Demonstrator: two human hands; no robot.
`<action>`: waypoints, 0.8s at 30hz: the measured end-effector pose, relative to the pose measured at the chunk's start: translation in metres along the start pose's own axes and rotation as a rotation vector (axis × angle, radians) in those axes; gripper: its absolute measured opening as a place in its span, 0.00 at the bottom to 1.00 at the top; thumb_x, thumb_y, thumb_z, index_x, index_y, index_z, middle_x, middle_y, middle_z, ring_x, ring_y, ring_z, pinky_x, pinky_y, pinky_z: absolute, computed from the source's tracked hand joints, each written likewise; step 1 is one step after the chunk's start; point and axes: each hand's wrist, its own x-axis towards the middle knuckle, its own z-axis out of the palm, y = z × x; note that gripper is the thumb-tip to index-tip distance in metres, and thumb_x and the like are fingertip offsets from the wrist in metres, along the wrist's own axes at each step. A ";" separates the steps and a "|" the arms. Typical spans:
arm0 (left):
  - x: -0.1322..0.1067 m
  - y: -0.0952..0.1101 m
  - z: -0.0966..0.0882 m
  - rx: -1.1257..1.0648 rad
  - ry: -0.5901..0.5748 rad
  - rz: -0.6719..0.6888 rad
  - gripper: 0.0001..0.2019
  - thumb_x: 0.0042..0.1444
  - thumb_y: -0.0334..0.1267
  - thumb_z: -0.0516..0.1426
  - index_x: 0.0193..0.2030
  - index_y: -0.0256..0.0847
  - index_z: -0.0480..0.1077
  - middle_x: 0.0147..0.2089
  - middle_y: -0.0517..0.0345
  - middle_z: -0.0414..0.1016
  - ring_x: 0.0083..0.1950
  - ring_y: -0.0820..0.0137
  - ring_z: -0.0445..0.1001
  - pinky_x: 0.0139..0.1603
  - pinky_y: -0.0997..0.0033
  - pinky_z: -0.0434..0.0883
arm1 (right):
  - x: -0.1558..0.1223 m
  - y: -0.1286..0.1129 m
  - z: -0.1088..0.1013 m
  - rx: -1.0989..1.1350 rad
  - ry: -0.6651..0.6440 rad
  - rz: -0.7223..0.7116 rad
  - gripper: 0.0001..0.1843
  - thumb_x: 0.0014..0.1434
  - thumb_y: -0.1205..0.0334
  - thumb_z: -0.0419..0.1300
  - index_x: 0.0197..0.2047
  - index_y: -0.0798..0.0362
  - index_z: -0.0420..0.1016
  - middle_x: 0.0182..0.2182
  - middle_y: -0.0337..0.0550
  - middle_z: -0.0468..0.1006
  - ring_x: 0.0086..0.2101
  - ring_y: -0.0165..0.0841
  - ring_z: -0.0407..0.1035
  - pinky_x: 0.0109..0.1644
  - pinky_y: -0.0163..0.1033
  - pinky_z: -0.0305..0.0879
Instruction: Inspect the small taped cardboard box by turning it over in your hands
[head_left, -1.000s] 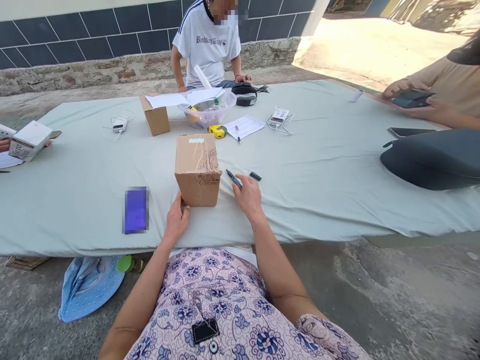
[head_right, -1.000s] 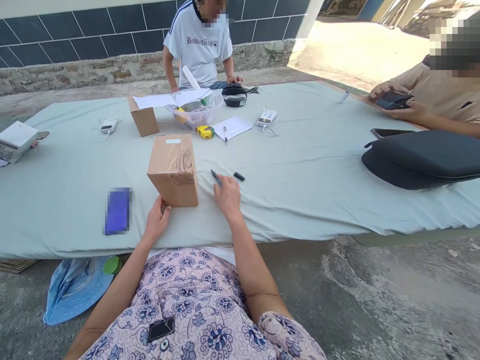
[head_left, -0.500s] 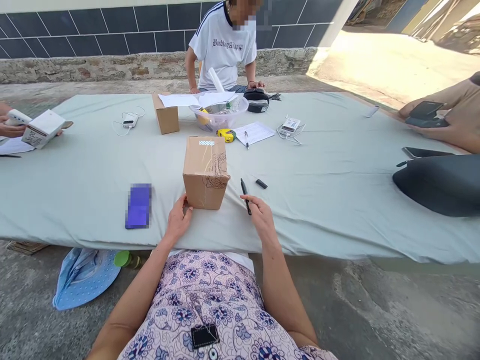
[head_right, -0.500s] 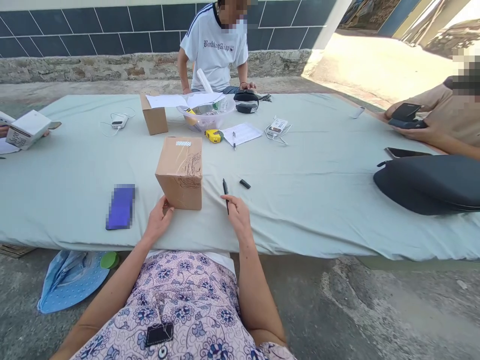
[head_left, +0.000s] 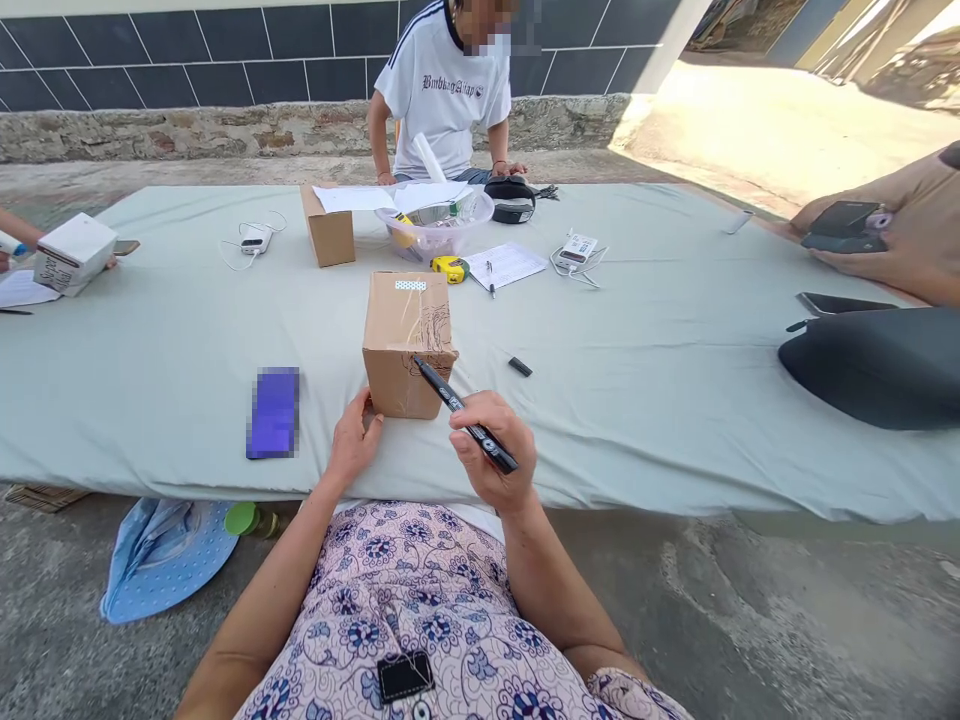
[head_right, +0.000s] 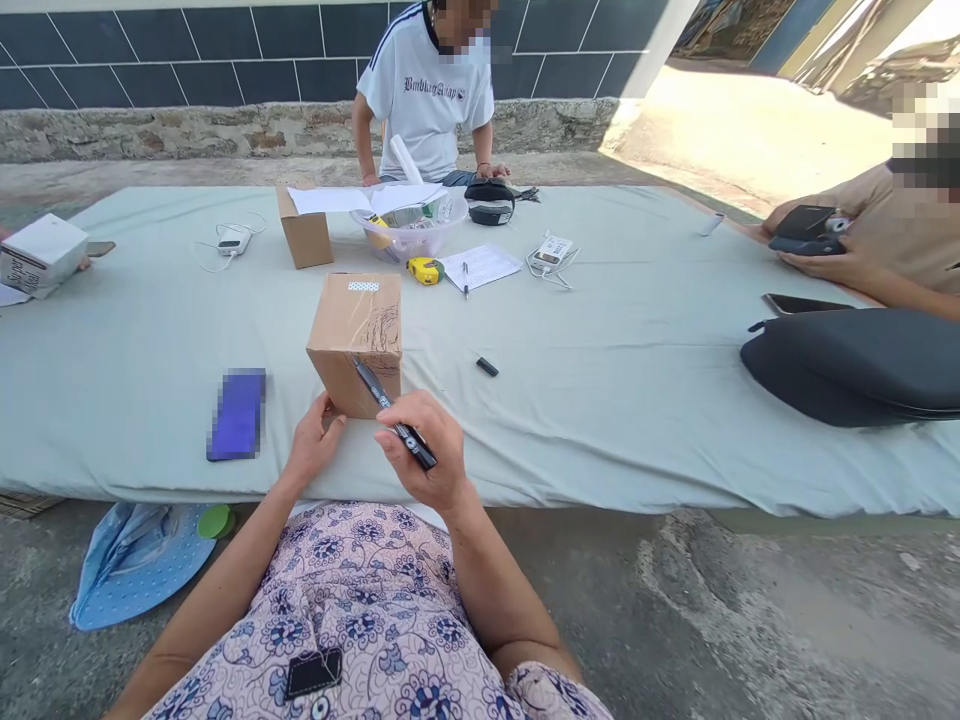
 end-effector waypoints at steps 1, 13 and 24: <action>0.000 0.001 0.000 0.001 -0.002 0.001 0.24 0.62 0.35 0.55 0.66 0.40 0.67 0.59 0.45 0.80 0.59 0.59 0.79 0.64 0.53 0.75 | -0.002 0.002 0.002 0.018 -0.022 0.012 0.04 0.71 0.57 0.60 0.47 0.44 0.75 0.32 0.41 0.80 0.33 0.37 0.76 0.34 0.44 0.72; -0.001 0.001 0.000 -0.011 -0.001 -0.002 0.23 0.63 0.35 0.54 0.65 0.40 0.68 0.58 0.46 0.80 0.58 0.59 0.80 0.63 0.53 0.76 | -0.014 0.022 -0.027 -0.198 0.282 0.258 0.12 0.69 0.46 0.61 0.42 0.45 0.76 0.31 0.41 0.79 0.30 0.36 0.75 0.35 0.44 0.72; 0.000 -0.001 -0.001 0.008 -0.022 0.002 0.24 0.63 0.34 0.54 0.66 0.38 0.68 0.59 0.44 0.80 0.59 0.60 0.79 0.66 0.54 0.75 | -0.032 0.027 -0.021 0.148 0.369 0.250 0.13 0.69 0.48 0.63 0.39 0.47 0.81 0.24 0.35 0.75 0.19 0.29 0.68 0.26 0.39 0.63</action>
